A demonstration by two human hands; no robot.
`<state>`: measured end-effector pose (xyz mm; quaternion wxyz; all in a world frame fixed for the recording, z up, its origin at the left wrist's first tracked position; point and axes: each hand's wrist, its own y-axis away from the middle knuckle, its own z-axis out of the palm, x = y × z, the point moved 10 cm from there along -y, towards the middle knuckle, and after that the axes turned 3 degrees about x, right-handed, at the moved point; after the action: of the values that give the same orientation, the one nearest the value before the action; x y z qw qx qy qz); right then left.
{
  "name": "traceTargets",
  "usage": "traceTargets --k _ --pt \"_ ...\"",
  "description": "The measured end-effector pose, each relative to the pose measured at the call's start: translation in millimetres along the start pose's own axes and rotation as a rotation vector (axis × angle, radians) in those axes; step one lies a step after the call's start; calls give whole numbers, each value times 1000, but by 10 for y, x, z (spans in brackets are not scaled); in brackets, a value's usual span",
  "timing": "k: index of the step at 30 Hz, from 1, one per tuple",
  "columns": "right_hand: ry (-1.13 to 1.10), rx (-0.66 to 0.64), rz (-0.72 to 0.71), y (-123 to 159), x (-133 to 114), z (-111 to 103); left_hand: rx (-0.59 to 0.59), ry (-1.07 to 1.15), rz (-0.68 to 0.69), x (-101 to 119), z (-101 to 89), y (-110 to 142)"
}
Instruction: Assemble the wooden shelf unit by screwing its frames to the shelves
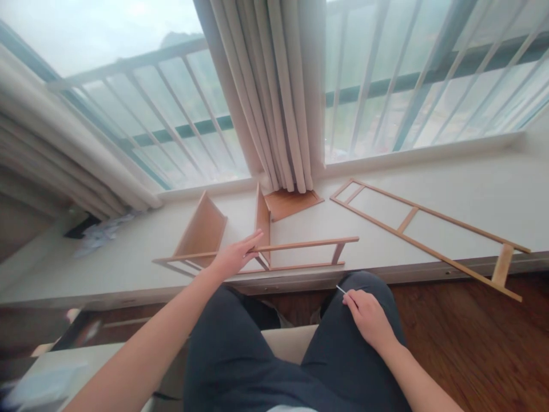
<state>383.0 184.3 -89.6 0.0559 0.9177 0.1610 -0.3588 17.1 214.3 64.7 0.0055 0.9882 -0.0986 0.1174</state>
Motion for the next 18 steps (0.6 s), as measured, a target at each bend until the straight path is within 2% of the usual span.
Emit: traceTargets --k 6,18 --pt "8 9 20 12 -23 -41 30 55 5 -44 -85 -9" --pt "1 11 30 1 -28 -47 25 -29 9 -104 -106 40"
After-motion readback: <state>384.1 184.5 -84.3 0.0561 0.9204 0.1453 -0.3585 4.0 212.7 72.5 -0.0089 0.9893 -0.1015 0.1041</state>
